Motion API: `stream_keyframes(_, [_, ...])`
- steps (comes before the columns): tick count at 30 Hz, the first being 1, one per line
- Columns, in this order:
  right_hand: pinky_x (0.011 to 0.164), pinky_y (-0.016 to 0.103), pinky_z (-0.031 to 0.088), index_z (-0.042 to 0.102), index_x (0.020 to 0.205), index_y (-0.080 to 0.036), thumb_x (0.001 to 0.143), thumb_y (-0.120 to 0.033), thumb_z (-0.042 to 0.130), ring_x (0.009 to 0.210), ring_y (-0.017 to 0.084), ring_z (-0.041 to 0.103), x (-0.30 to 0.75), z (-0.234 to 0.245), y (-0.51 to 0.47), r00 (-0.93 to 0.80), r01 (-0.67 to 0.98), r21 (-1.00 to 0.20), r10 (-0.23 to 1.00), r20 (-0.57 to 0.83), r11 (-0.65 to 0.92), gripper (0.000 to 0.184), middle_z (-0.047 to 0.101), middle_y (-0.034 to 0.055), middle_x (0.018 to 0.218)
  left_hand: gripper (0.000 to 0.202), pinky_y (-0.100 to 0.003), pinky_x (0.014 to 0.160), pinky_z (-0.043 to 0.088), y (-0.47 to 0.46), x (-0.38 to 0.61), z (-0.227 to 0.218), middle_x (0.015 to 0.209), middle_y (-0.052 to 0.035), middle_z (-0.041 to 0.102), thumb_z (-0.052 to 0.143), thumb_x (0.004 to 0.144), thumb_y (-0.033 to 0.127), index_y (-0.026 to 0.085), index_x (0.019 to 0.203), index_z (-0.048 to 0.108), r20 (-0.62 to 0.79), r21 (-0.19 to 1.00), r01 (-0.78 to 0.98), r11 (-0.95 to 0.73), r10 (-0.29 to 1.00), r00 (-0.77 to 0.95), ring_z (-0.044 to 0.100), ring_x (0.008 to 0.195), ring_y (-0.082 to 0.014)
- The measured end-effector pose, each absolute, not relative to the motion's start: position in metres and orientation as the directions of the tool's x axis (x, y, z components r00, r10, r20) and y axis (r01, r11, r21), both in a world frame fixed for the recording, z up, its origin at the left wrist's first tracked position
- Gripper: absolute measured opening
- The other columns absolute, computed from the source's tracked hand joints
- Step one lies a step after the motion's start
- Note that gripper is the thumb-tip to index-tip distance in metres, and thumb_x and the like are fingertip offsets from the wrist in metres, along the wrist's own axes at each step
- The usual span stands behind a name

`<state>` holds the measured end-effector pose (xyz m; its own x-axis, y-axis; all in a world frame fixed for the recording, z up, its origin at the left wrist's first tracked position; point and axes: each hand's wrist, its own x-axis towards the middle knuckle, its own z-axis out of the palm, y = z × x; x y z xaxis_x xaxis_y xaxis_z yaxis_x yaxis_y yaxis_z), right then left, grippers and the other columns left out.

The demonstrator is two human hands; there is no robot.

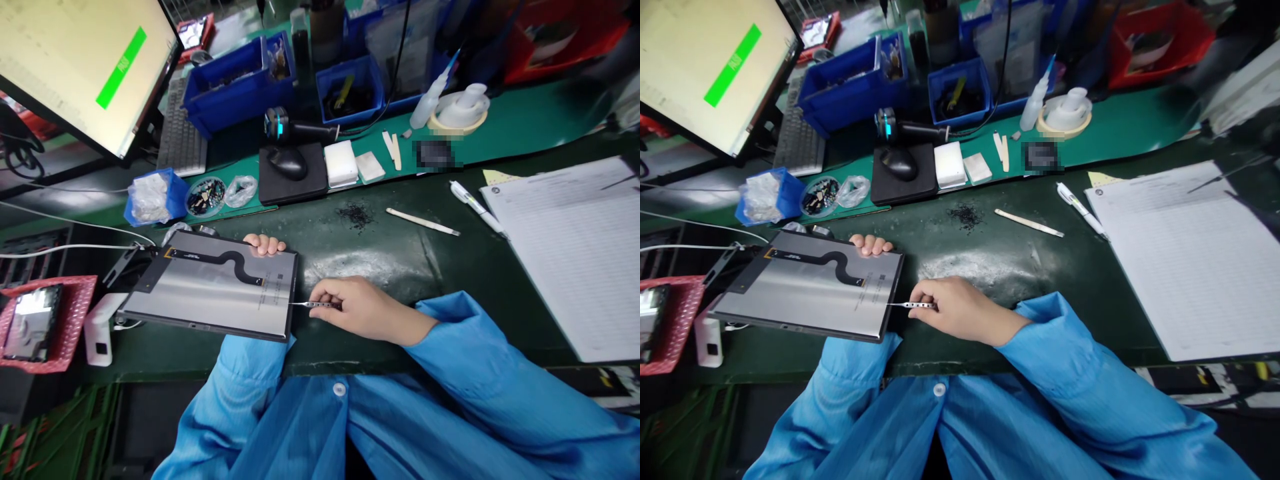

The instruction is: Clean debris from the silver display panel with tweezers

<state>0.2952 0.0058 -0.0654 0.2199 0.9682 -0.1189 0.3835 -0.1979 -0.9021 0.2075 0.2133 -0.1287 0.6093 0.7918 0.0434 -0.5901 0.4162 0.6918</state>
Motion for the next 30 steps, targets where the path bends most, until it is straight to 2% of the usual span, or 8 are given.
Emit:
stream_keyframes(4, [0.075, 0.029, 0.047, 0.075, 0.096, -0.022, 0.098, -0.024, 0.065, 0.083, 0.017, 0.068, 0.2955, -0.0681, 0.0051, 0.202, 0.501, -0.861, 0.979, 0.016, -0.089, 0.01, 0.076, 0.0016, 0.092, 0.035, -0.025, 0.06, 0.048, 0.2108, 0.2076, -0.1245, 0.059, 0.0044, 0.031, 0.053, 0.094, 0.043, 0.021, 0.069, 0.042, 0.035, 0.674, -0.588, 0.446, 0.777, 0.629, 0.039, 0.053, -0.0118])
stream_keyframes(10, [0.068, 0.026, 0.047, 0.074, 0.101, -0.022, 0.091, -0.025, 0.076, 0.075, 0.015, 0.068, 0.2958, -0.0701, 0.0037, 0.23, 0.42, -0.891, 0.97, -0.077, -0.17, 0.011, 0.074, -0.0015, 0.083, 0.033, -0.024, 0.059, 0.048, 0.2097, 0.2072, -0.1225, 0.059, 0.0046, 0.029, 0.051, 0.094, 0.039, 0.021, 0.068, 0.041, 0.029, 0.653, -0.603, 0.458, 0.78, 0.625, 0.038, 0.052, -0.0116])
stream_keyframes(13, [0.073, 0.028, 0.047, 0.074, 0.097, -0.021, 0.095, -0.023, 0.071, 0.08, 0.016, 0.068, 0.2966, -0.0713, 0.0044, 0.201, 0.5, -0.861, 0.98, 0.01, -0.094, 0.005, 0.074, 0.001, 0.089, 0.029, -0.025, 0.061, 0.05, 0.2112, 0.2066, -0.1251, 0.059, 0.0045, 0.03, 0.051, 0.092, 0.038, 0.021, 0.07, 0.041, 0.035, 0.646, -0.605, 0.465, 0.774, 0.632, 0.039, 0.053, -0.0118])
stream_keyframes(15, [0.076, 0.029, 0.047, 0.075, 0.098, -0.021, 0.1, -0.024, 0.064, 0.083, 0.017, 0.068, 0.2967, -0.0715, 0.0046, 0.189, 0.531, -0.845, 0.981, 0.042, -0.067, 0.012, 0.074, 0.0021, 0.092, 0.029, -0.025, 0.061, 0.049, 0.2112, 0.2065, -0.1259, 0.059, 0.0046, 0.029, 0.052, 0.09, 0.039, 0.021, 0.07, 0.04, 0.046, 0.651, -0.609, 0.454, 0.776, 0.629, 0.039, 0.053, -0.0117])
stream_keyframes(20, [0.068, 0.026, 0.047, 0.074, 0.101, -0.022, 0.091, -0.025, 0.075, 0.075, 0.015, 0.068, 0.2952, -0.0706, 0.0039, 0.235, 0.433, -0.886, 0.97, -0.07, -0.169, 0.011, 0.074, -0.0006, 0.083, 0.03, -0.023, 0.06, 0.049, 0.2082, 0.2072, -0.1239, 0.06, 0.0054, 0.027, 0.056, 0.087, 0.038, 0.021, 0.07, 0.038, 0.05, 0.671, -0.602, 0.432, 0.785, 0.618, 0.039, 0.053, -0.0107])
stream_keyframes(23, [0.07, 0.027, 0.046, 0.074, 0.096, -0.02, 0.093, -0.024, 0.073, 0.078, 0.016, 0.067, 0.2959, -0.0709, 0.0035, 0.204, 0.482, -0.87, 0.979, -0.005, -0.105, 0.005, 0.073, 0.0012, 0.086, 0.032, -0.023, 0.059, 0.049, 0.2082, 0.2072, -0.1235, 0.059, 0.0058, 0.026, 0.061, 0.083, 0.038, 0.021, 0.069, 0.037, 0.07, 0.663, -0.607, 0.438, 0.771, 0.633, 0.038, 0.052, -0.0102])
stream_keyframes(26, [0.074, 0.029, 0.047, 0.075, 0.095, -0.021, 0.1, -0.025, 0.063, 0.082, 0.017, 0.067, 0.2966, -0.0705, 0.0032, 0.182, 0.52, -0.852, 0.982, 0.055, -0.049, 0.014, 0.073, 0.0027, 0.09, 0.032, -0.023, 0.06, 0.05, 0.2084, 0.2072, -0.1242, 0.059, 0.0057, 0.03, 0.063, 0.082, 0.038, 0.021, 0.07, 0.039, 0.081, 0.649, -0.615, 0.448, 0.763, 0.641, 0.039, 0.052, -0.01])
stream_keyframes(30, [0.07, 0.027, 0.047, 0.075, 0.101, -0.023, 0.094, -0.026, 0.071, 0.076, 0.015, 0.068, 0.2957, -0.068, 0.0035, 0.225, 0.417, -0.893, 0.971, -0.079, -0.169, 0.008, 0.074, -0.0009, 0.083, 0.033, -0.023, 0.059, 0.05, 0.2066, 0.2081, -0.1243, 0.058, 0.0056, 0.029, 0.057, 0.087, 0.043, 0.021, 0.07, 0.038, 0.045, 0.665, -0.608, 0.434, 0.789, 0.612, 0.039, 0.051, -0.0105])
